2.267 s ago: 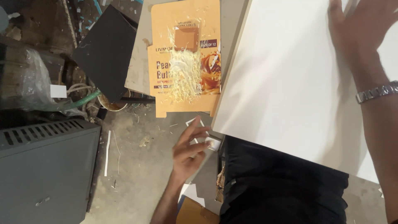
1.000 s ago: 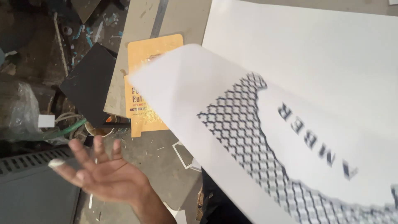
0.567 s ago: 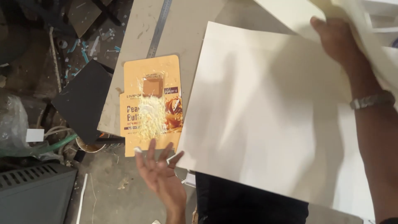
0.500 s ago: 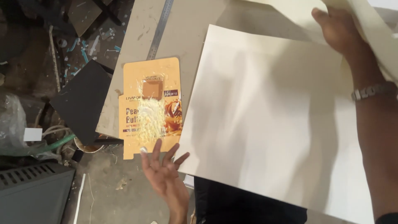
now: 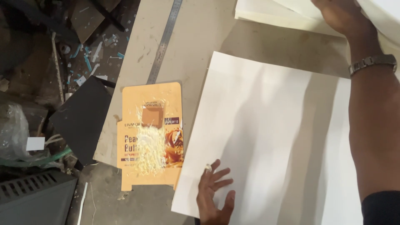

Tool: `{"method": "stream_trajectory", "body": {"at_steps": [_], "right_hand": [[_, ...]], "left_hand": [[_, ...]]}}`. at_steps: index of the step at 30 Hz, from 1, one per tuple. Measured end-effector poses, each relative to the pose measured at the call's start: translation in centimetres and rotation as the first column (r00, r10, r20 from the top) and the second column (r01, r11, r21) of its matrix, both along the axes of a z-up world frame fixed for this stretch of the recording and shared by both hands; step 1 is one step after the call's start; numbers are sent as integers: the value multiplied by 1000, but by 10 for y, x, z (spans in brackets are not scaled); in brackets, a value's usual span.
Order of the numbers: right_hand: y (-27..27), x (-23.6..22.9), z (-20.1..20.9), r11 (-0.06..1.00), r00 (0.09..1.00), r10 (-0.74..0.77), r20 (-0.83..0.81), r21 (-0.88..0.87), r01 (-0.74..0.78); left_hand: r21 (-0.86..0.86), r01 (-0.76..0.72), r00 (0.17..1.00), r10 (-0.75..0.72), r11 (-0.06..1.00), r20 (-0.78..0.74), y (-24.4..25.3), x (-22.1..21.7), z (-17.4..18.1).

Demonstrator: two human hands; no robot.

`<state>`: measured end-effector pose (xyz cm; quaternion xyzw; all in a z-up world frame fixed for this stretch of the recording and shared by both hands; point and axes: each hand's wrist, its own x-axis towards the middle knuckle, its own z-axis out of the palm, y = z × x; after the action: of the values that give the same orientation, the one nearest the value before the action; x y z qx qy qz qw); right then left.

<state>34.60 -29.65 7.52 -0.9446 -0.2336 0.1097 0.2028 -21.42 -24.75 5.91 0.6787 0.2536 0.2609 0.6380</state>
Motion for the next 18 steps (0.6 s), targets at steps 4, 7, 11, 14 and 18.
{"method": "stream_trajectory", "body": {"at_steps": [4, 7, 11, 14, 18], "right_hand": [[0, -7, 12, 989, 974, -150, -169, -13, 150], [1, -13, 23, 984, 965, -178, -192, -41, 173], [12, -27, 35, 976, 944, -211, -255, -1, 218], [13, -36, 45, 975, 944, -173, -280, 85, 204], [15, -36, 46, 969, 918, -162, -362, 119, 218]], "left_hand": [[-148, 63, 996, -71, 987, -50, -3, 1, -16], [-153, 31, 999, -34, 988, -17, -3, -1, -20], [-179, 35, 998, -42, 983, -35, -3, 1, -19], [-162, 18, 999, -25, 987, -41, -3, 2, -18], [-153, 6, 999, -14, 988, -52, -2, 3, -19]]}}
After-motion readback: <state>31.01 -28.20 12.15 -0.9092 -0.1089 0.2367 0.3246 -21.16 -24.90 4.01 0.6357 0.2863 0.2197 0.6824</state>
